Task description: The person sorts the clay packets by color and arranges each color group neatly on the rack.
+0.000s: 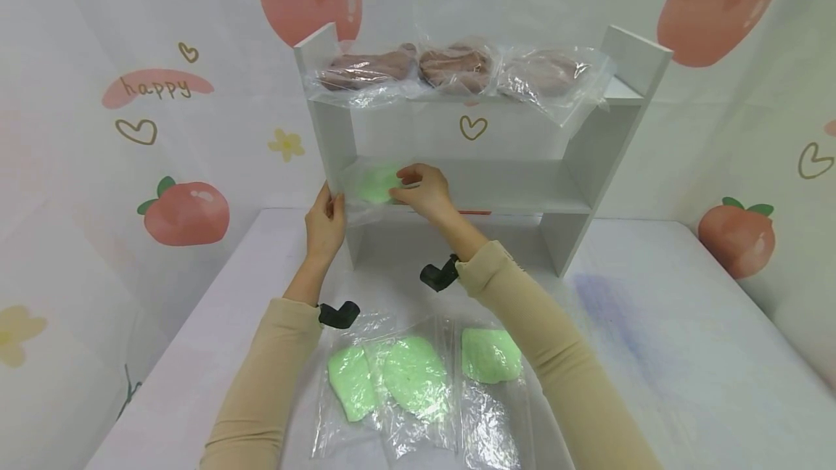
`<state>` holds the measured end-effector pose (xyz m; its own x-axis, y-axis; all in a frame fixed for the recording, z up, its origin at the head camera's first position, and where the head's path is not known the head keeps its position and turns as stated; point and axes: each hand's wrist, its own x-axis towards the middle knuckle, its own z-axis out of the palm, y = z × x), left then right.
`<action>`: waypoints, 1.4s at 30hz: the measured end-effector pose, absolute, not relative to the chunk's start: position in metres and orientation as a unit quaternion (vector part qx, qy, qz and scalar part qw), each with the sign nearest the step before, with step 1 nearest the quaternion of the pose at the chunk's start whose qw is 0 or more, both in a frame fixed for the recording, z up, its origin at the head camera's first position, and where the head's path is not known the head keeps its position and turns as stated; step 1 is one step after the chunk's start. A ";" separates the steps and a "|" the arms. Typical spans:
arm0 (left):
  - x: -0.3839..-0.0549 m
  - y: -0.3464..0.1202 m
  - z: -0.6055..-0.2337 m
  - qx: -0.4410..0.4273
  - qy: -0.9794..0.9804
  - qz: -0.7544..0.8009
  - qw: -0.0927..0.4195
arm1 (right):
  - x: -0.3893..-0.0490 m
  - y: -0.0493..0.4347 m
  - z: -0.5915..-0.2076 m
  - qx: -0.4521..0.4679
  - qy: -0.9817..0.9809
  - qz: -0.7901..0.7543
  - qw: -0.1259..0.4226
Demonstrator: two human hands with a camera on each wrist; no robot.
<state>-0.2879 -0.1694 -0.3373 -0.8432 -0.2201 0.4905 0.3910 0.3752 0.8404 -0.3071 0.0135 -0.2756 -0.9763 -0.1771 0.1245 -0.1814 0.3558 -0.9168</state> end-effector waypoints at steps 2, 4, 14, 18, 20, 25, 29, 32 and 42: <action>-0.288 -0.169 -0.337 -0.055 -0.783 -0.556 0.274 | -0.307 0.014 -0.276 0.111 -0.819 0.563 -0.002; -0.288 -0.169 -0.338 -0.055 -0.782 -0.557 0.274 | -0.307 0.014 -0.276 0.111 -0.813 0.572 -0.011; -0.289 -0.169 -0.338 -0.052 -0.777 -0.571 0.259 | -0.306 0.018 -0.277 0.110 -0.802 0.586 -0.031; -0.288 -0.168 -0.337 -0.050 -0.779 -0.567 0.262 | -0.304 0.023 -0.278 0.124 -0.806 0.578 -0.031; -0.288 -0.167 -0.337 -0.050 -0.780 -0.564 0.266 | -0.303 0.027 -0.278 0.135 -0.808 0.573 -0.031; -0.288 -0.167 -0.338 -0.052 -0.779 -0.563 0.270 | -0.294 0.042 -0.277 0.165 -0.805 0.569 -0.035; -0.288 -0.168 -0.338 -0.051 -0.782 -0.558 0.272 | -0.285 0.056 -0.278 0.186 -0.805 0.562 -0.041; -0.287 -0.168 -0.337 -0.049 -0.783 -0.558 0.271 | -0.279 0.067 -0.279 0.202 -0.804 0.558 -0.047; -0.287 -0.168 -0.336 -0.044 -0.785 -0.558 0.266 | -0.266 0.095 -0.290 0.235 -0.802 0.547 -0.055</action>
